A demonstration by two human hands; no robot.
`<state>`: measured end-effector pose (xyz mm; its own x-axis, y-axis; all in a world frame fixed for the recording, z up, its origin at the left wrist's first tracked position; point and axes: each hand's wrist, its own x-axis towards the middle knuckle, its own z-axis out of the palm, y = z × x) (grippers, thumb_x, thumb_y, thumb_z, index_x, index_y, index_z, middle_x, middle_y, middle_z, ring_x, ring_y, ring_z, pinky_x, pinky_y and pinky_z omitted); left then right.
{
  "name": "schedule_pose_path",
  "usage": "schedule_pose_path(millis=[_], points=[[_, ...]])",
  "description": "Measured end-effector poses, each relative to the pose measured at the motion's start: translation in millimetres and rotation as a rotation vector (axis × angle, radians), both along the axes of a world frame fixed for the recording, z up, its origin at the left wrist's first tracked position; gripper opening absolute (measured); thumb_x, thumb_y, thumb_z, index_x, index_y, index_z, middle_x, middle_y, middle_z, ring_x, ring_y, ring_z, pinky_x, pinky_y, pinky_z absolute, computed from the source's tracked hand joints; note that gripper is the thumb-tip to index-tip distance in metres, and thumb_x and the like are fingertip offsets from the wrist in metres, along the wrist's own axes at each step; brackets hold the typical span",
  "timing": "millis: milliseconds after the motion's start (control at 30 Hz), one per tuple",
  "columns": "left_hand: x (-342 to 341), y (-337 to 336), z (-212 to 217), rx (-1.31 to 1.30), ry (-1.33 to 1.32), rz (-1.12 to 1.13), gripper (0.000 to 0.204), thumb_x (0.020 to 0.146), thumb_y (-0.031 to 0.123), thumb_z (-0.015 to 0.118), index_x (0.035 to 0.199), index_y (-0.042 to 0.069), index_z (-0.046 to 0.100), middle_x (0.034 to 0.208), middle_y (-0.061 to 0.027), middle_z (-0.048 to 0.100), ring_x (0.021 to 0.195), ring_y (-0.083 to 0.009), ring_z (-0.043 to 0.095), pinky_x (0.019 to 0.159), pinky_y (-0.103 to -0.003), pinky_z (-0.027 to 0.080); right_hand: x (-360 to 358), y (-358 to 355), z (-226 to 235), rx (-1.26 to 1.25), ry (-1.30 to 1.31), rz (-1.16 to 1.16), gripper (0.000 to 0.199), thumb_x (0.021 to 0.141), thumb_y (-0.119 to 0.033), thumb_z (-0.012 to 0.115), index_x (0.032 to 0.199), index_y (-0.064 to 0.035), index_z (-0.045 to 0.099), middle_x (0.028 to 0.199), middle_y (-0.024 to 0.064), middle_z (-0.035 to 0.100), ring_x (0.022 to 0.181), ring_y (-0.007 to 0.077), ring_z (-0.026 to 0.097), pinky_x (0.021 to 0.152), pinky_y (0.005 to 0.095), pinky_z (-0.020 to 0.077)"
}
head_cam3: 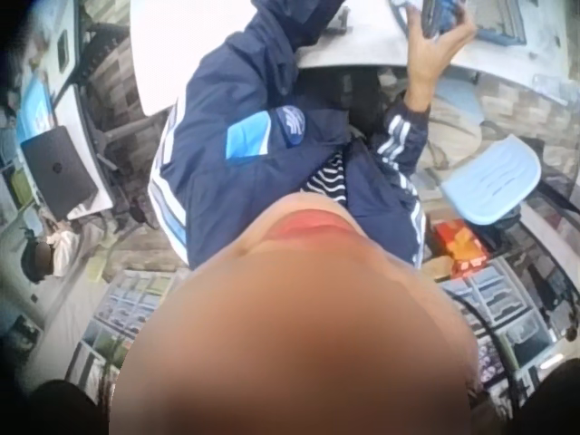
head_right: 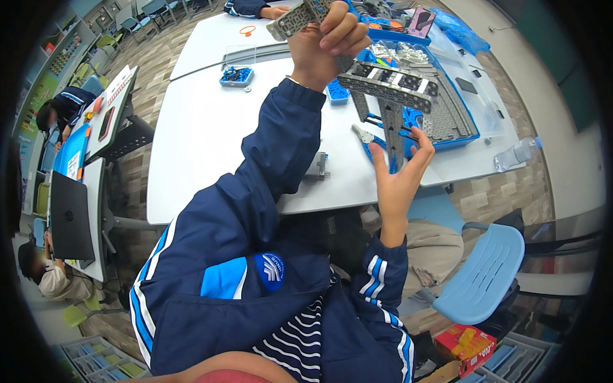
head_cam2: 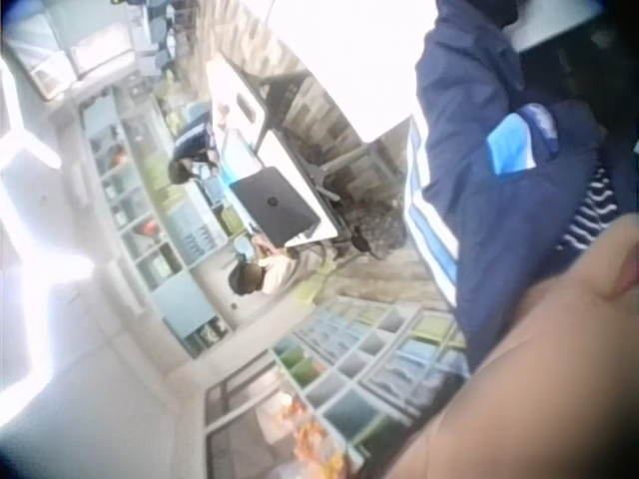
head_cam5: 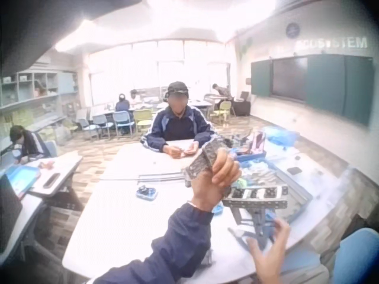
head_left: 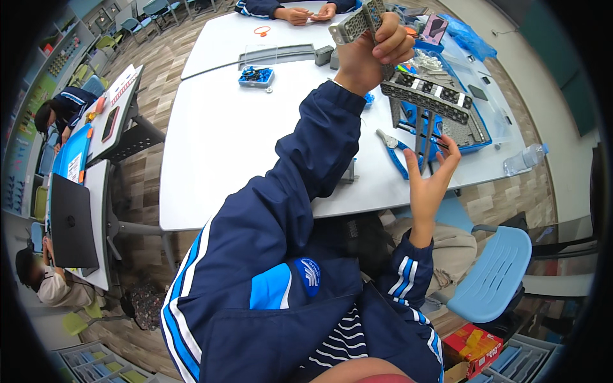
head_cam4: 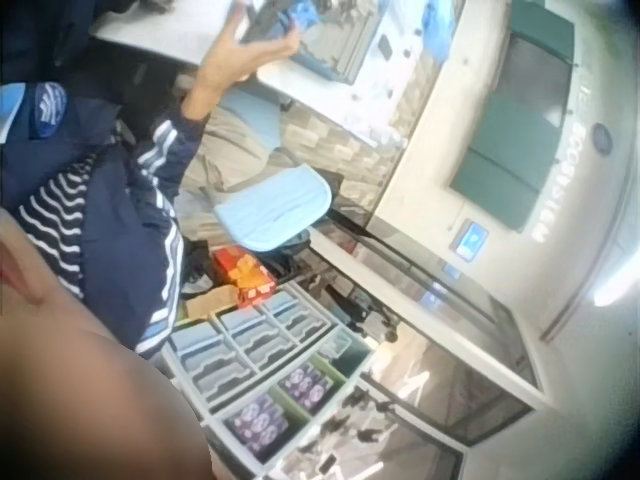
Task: The person assembles a mechanical structure using gray and blue plastic components, connecting beams and attaching a gray motor-like unit. They repeatedly pick up parts, align them, and secure connections while occasionally referencing a phone on the table.
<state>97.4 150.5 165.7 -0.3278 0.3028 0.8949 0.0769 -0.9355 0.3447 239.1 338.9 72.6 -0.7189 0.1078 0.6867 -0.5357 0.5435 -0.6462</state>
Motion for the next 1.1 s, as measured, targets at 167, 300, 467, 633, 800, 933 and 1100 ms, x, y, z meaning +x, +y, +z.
schedule_pose_path(millis=[167,300,467,633,800,933,1100], points=[[-2,14,-4,0.038,0.027,-0.099,0.032,0.100,0.030,0.036,0.077,0.013,0.053,0.061,0.0038,0.050,0.065,-0.0102,0.048,0.060,-0.026,0.038,-18,11,-3,-0.052,-0.007,0.127,0.055,0.085,-0.009,0.073,0.133,-0.0052,0.047,0.119,0.0145,0.059,0.101,0.0222,0.060,0.088,0.0336,0.0463],[14,6,1,-0.021,-0.225,0.039,0.036,0.099,0.044,0.046,0.088,0.010,0.052,0.079,-0.0025,0.052,0.089,-0.0185,0.054,0.077,-0.033,0.045,-25,20,-5,-0.004,0.055,0.182,0.050,0.086,-0.005,0.071,0.133,-0.0079,0.055,0.118,0.0116,0.065,0.093,0.0193,0.063,0.083,0.0308,0.0481],[51,-56,-13,-0.813,-0.133,0.812,0.040,0.102,0.032,0.044,0.124,0.002,0.058,0.134,-0.0148,0.055,0.116,-0.0244,0.056,0.096,-0.039,0.047,-20,42,5,0.043,0.161,0.245,0.052,0.083,-0.004,0.073,0.132,-0.0092,0.056,0.123,0.0075,0.065,0.093,0.0204,0.064,0.082,0.0312,0.0489],[138,-78,-77,-1.535,0.156,1.168,0.059,0.085,0.039,0.071,0.134,0.011,0.053,0.124,-0.0144,0.058,0.119,-0.0260,0.053,0.096,-0.037,0.046,-11,62,12,0.269,0.231,0.332,0.045,0.083,-0.002,0.071,0.126,-0.0091,0.061,0.116,0.0101,0.067,0.090,0.0238,0.064,0.078,0.0322,0.0494],[186,-56,-134,-1.528,0.217,1.370,0.068,0.079,0.033,0.077,0.137,0.010,0.049,0.130,-0.0151,0.053,0.122,-0.0300,0.049,0.103,-0.042,0.040,-3,71,0,0.422,0.014,0.304,0.040,0.085,-0.007,0.068,0.123,-0.0184,0.064,0.088,0.0094,0.060,0.077,0.0261,0.058,0.066,0.0380,0.0467],[190,-47,-142,-1.504,0.050,1.438,0.062,0.077,0.023,0.078,0.132,0.009,0.053,0.125,-0.0142,0.055,0.119,-0.0272,0.052,0.098,-0.038,0.044,3,81,-8,0.459,-0.090,0.281,0.040,0.084,-0.008,0.068,0.122,-0.0190,0.065,0.090,0.0100,0.060,0.077,0.0271,0.059,0.067,0.0369,0.0474],[218,-46,-132,-1.253,-0.337,1.291,0.056,0.079,0.014,0.073,0.131,0.007,0.054,0.127,-0.0127,0.054,0.121,-0.0238,0.052,0.095,-0.035,0.048,9,91,-13,0.449,-0.070,0.260,0.039,0.084,-0.006,0.068,0.121,-0.0179,0.066,0.091,0.0113,0.061,0.078,0.0284,0.060,0.068,0.0372,0.0480]])
